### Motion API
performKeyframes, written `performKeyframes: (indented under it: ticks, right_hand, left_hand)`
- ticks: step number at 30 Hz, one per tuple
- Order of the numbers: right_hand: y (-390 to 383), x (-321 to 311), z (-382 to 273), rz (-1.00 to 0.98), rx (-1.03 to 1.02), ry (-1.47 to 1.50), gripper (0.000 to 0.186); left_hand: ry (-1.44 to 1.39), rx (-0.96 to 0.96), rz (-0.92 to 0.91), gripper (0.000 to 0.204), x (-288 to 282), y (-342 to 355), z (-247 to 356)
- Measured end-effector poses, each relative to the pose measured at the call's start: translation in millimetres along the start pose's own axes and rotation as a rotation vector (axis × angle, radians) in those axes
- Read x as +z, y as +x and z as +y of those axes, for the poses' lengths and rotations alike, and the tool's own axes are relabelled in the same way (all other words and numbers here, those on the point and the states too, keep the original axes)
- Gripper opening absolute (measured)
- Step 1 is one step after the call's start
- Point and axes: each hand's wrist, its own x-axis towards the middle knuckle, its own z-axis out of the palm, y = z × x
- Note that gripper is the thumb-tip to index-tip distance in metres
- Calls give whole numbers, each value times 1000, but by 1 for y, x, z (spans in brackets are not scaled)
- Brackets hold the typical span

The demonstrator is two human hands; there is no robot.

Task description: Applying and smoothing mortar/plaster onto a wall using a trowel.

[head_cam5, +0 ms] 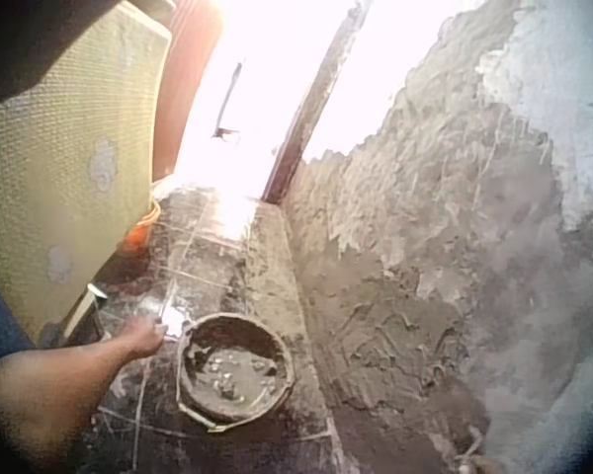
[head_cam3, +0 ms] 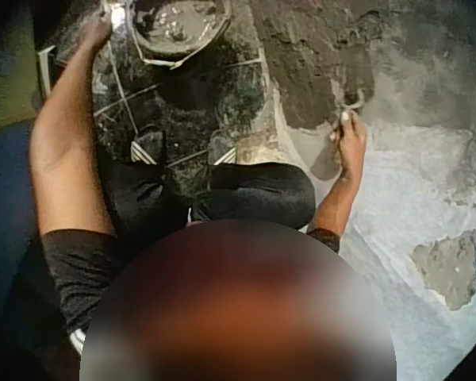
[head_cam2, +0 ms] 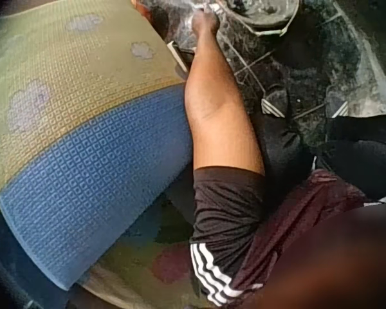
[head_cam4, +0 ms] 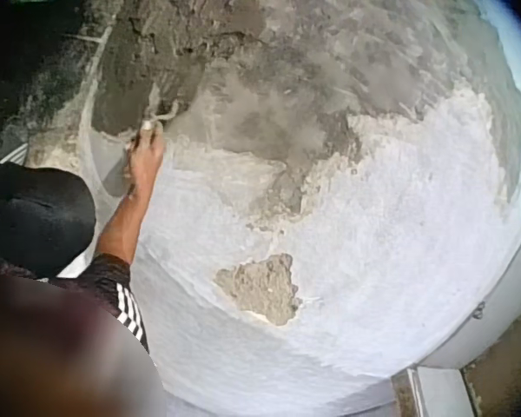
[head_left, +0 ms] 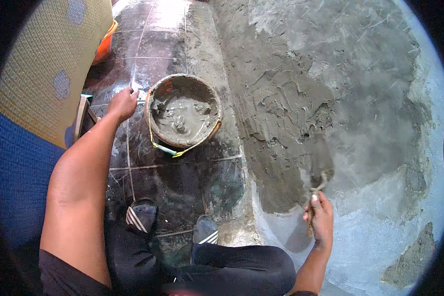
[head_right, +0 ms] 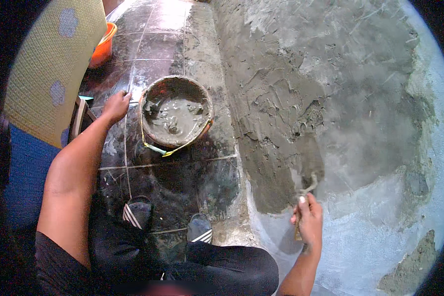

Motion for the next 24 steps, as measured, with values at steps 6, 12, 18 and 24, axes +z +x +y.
performKeyframes:
  ticks: [6,12,18,24]
  right_hand:
    - [-13,8,-13,95,-138,-7,28]
    - [44,28,11,-282,72,-336,32]
    - [48,-7,-35,-326,166,-402,34]
    - [16,-34,-121,-237,112,-549,34]
  left_hand:
    - [-28,6,6,51,-6,-2,6]
    - [-16,29,-12,47,-15,-13,27]
    - [-19,29,-19,48,-9,-7,40]
    - [-15,32,-32,47,-14,-18,64]
